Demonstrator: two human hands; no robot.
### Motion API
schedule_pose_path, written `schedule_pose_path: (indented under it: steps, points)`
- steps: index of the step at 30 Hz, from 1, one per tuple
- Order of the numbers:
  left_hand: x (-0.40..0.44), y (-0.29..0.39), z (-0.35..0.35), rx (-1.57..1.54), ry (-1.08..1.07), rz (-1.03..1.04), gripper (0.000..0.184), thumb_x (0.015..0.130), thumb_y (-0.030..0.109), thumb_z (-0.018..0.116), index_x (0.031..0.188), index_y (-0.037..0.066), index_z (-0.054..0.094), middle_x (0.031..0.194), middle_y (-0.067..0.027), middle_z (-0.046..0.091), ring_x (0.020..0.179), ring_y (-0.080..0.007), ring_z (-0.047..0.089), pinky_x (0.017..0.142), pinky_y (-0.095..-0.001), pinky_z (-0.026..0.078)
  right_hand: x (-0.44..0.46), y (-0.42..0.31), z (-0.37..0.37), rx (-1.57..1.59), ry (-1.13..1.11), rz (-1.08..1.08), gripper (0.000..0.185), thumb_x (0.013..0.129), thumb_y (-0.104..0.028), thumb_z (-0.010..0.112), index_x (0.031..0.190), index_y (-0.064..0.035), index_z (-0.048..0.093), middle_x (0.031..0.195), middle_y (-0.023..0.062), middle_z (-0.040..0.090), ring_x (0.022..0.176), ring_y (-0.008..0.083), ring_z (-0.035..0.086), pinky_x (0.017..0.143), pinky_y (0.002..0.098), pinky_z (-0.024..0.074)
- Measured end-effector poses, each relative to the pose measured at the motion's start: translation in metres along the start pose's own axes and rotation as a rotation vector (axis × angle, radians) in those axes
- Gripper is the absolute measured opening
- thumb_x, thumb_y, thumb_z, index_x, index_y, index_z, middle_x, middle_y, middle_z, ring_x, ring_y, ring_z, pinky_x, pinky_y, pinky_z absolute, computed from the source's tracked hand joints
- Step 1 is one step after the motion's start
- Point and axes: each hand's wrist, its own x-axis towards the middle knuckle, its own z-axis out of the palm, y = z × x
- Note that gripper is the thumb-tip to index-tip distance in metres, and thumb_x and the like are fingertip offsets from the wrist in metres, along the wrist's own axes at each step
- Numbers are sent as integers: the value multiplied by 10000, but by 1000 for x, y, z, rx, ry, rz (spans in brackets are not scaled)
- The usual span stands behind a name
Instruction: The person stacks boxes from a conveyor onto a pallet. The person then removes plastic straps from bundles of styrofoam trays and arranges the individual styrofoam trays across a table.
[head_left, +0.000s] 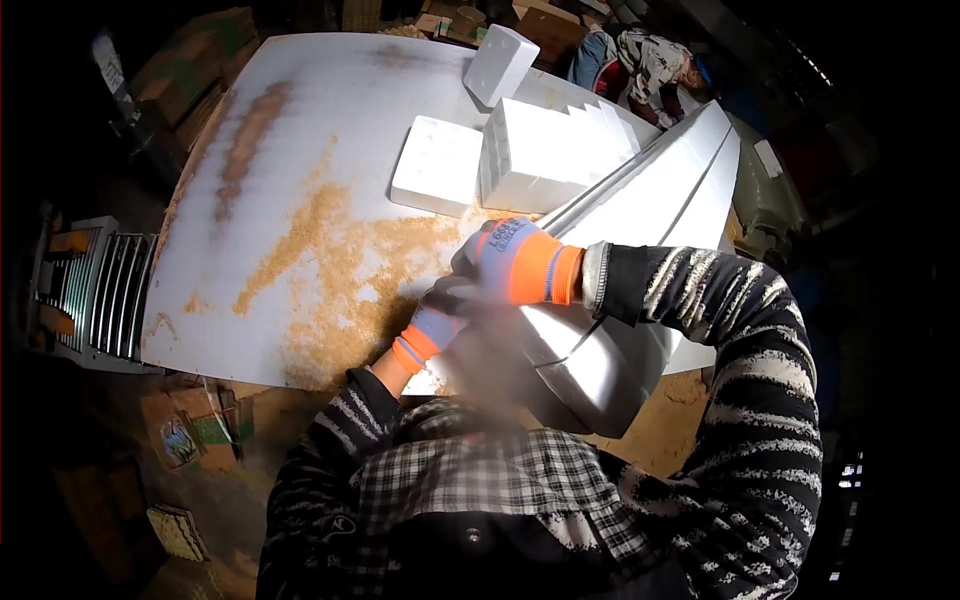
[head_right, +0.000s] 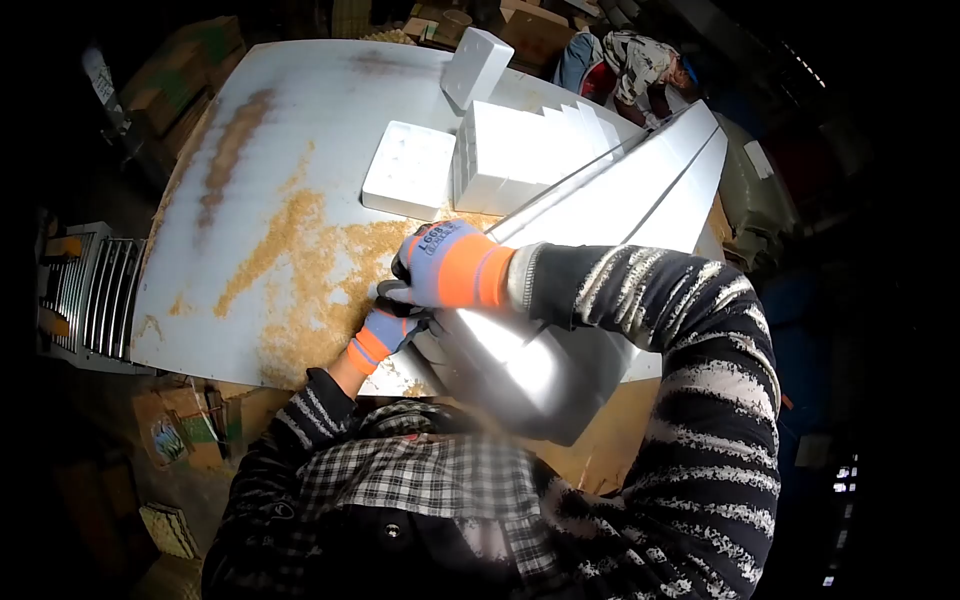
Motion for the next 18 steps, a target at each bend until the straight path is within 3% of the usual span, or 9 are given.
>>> schedule_pose_path:
  steps: [2,4,6,8,9,12,14,16,18]
  points:
    - [-2,2,-10,505,30,247,258,895,130,617,1150,125,657,1169,-106,662,1003,-271,651,820,-360,538,-3,8,7,34,148,-83,444,905,-519,571,780,-115,708,670,128,649,634,338,628,600,418,505]
    - [5,27,-26,54,-144,184,306,890,132,632,1195,125,641,1208,-91,649,1037,-254,645,855,-347,534,-10,15,17,83,276,-201,439,921,-513,561,785,-120,704,636,112,631,595,328,609,572,403,491]
    - [7,42,-37,-392,-249,18,397,918,92,599,1311,71,548,1300,-75,598,1147,-210,595,966,-319,490,-18,15,20,92,460,-357,400,929,-471,587,760,-119,672,562,86,575,528,305,565,514,385,452]
    - [0,57,-35,-598,-189,-283,456,971,49,517,1418,7,442,1397,-81,528,1264,-177,527,1065,-294,441,-27,14,22,176,603,-331,316,893,-417,646,765,-130,672,546,67,537,507,289,543,492,381,431]
    - [0,48,-33,-593,-205,-218,469,977,86,491,1436,17,423,1406,-86,519,1152,-168,552,940,-271,438,-32,16,22,219,668,-315,277,875,-390,675,767,-135,671,539,58,518,496,281,532,480,380,421]
    - [10,26,-20,-237,-96,574,516,997,198,414,1488,49,364,1432,-102,493,815,-143,626,565,-201,431,-50,28,17,-148,989,-426,212,734,-258,790,701,-141,616,550,27,433,477,249,473,461,354,365]
    - [1,39,-9,-45,88,488,548,963,156,448,1492,39,361,1465,-121,457,1068,-202,592,830,-296,474,-60,38,24,-47,1026,-346,218,732,-256,792,681,-136,617,545,33,438,479,262,463,466,358,359]
    - [-11,86,-4,86,200,464,563,929,125,493,1473,28,385,1472,-146,452,1368,-239,416,1136,-408,334,-75,40,21,9,1064,-296,193,737,-256,788,684,-139,644,541,36,447,480,272,458,468,364,359]
    - [-6,109,3,89,231,651,536,938,136,484,1455,23,403,1455,-148,471,1332,-237,457,1106,-398,374,-95,40,20,112,1120,-205,149,713,-236,787,684,-145,673,569,56,536,509,285,521,490,364,407]
